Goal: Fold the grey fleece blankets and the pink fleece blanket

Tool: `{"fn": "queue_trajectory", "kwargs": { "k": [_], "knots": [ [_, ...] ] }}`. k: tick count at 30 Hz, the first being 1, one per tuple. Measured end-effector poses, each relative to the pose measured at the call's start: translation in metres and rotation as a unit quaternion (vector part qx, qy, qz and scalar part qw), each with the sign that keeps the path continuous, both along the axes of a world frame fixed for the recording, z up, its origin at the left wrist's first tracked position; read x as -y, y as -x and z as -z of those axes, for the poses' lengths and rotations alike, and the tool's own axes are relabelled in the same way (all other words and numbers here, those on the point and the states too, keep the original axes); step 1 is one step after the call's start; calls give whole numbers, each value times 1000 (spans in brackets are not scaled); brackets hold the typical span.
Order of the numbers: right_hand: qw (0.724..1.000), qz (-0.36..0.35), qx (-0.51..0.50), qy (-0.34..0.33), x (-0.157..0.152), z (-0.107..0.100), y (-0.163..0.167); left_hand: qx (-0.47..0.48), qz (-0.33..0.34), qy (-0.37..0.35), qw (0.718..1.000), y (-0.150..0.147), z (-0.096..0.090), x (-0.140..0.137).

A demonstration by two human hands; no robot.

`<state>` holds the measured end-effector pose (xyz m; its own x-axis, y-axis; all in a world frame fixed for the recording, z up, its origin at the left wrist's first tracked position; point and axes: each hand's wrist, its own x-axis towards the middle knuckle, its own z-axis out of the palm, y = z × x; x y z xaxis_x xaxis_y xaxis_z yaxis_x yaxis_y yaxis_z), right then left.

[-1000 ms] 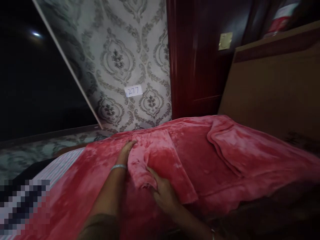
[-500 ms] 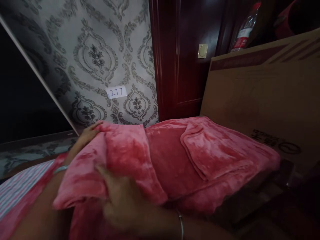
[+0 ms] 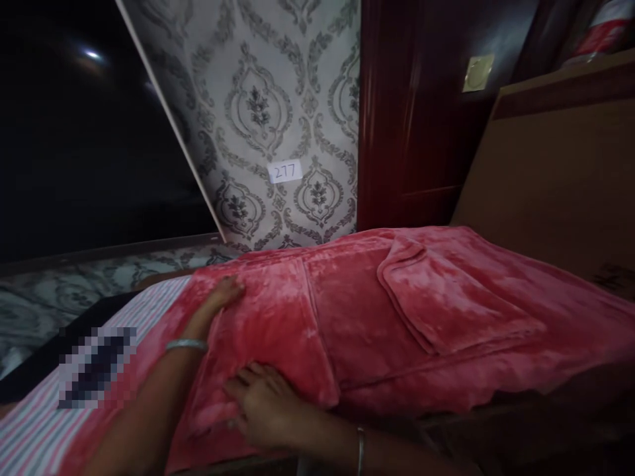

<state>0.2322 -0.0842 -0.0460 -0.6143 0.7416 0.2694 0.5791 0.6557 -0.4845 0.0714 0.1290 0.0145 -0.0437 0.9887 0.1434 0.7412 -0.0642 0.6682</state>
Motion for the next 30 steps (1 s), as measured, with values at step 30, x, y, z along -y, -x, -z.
{"fn": "queue_trajectory", "kwargs": {
  "k": [30],
  "knots": [
    [879,407,-193,-155,-8,40,-272,-300,117,-55,945,-171,71,56]
  ]
}}
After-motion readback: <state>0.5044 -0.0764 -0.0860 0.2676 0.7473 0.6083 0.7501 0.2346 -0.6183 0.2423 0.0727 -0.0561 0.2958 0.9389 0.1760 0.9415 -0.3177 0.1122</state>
